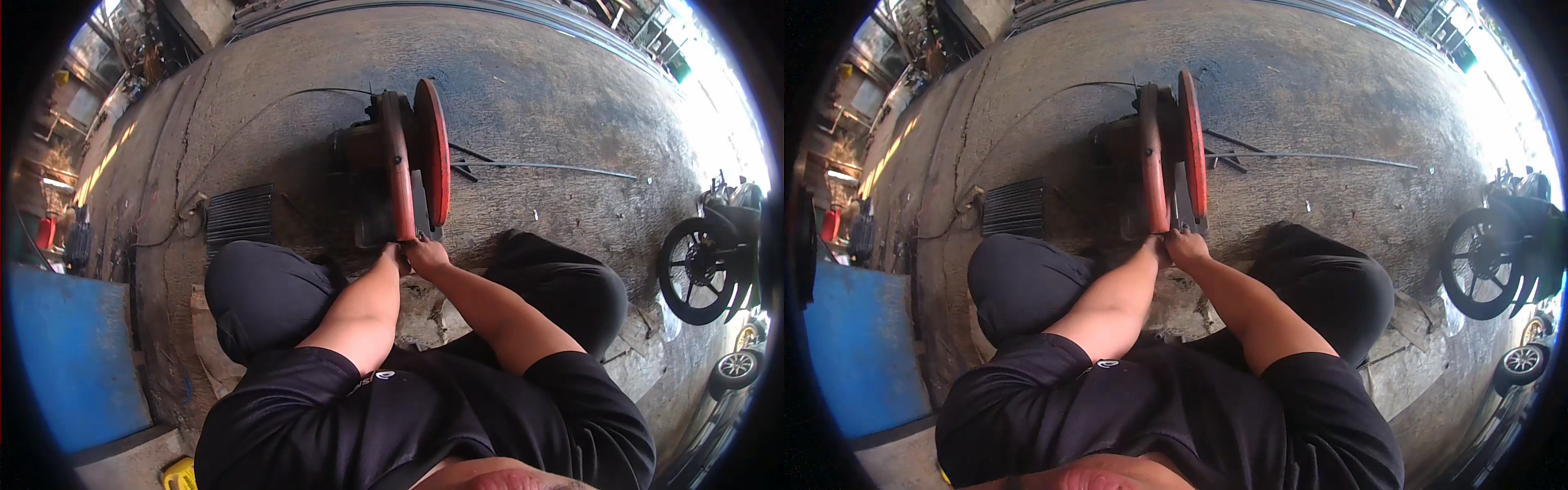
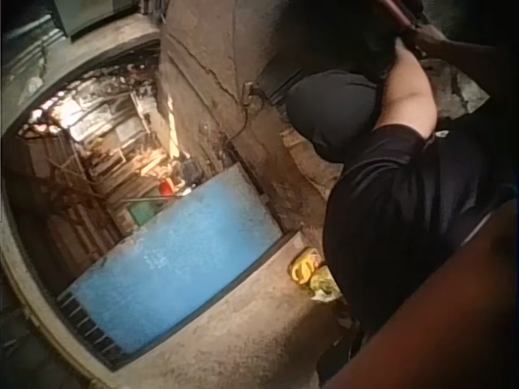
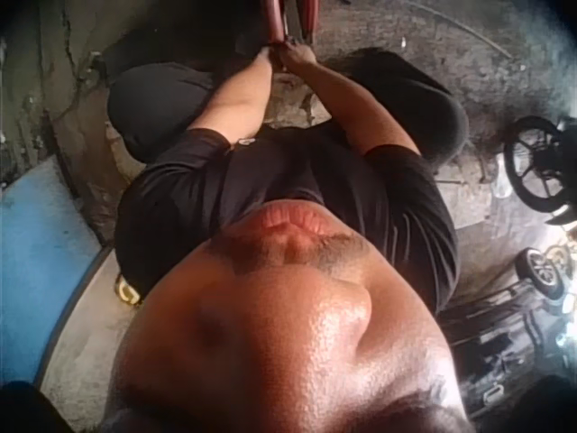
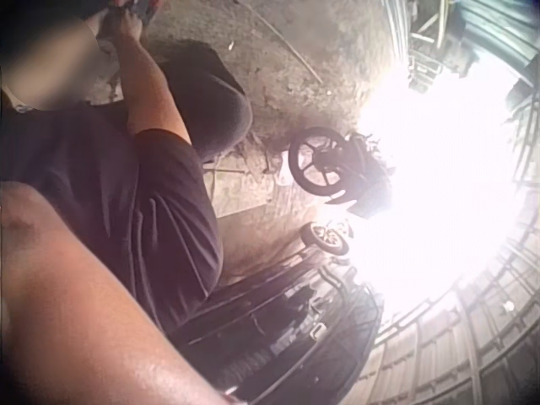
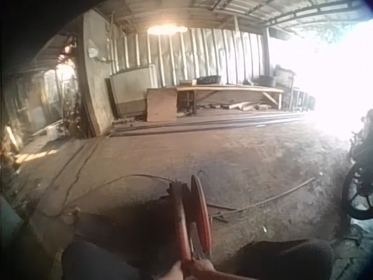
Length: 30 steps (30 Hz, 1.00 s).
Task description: The person is using a chop saw to cut metal rods to a specific length.
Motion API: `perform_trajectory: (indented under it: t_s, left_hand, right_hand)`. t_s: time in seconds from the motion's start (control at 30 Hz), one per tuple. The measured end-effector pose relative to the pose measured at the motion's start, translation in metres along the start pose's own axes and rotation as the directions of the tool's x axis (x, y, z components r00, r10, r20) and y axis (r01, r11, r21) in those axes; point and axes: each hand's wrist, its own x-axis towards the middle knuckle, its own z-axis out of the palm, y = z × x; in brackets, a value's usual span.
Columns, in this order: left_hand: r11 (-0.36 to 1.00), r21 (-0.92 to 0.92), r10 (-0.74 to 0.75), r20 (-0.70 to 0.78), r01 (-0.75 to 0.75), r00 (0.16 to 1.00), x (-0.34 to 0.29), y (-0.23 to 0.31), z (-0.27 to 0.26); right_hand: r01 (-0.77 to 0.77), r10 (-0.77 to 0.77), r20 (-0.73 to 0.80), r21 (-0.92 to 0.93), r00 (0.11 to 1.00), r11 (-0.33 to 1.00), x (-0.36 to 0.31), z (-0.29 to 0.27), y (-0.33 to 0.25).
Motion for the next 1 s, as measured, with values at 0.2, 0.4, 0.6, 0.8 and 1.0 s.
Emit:
perform_trajectory:
  t_s: [0.2,0.4,0.6,0.8,1.0]
  left_hand:
    - [0.947,-0.206,0.27,0.083,-0.248,0.959,0.028,0.003,-0.022]
    - [0.903,0.421,-0.032,0.258,-0.083,0.966,-0.004,0.016,-0.018]
    - [0.992,0.082,0.078,0.171,-0.093,0.982,-0.035,0.005,-0.006]
    - [0.958,-0.272,0.135,0.164,-0.087,0.977,-0.016,0.003,-0.01]
    - [0.92,-0.253,0.32,0.04,-0.301,0.947,0.004,0.008,-0.018]
  right_hand:
    - [-0.165,0.171,0.01,-0.2,0.985,0.966,-0.013,-0.006,0.019]
    - [-0.34,0.298,0.228,0.174,0.927,0.924,0.001,-0.013,0.029]
    - [-0.309,0.311,-0.01,0.079,0.95,0.948,-0.017,-0.016,0.013]
    - [0.073,-0.116,-0.278,-0.16,0.954,0.984,-0.014,-0.007,0.015]
    - [-0.367,0.357,0.301,-0.024,0.884,0.93,-0.017,-0.005,0.021]
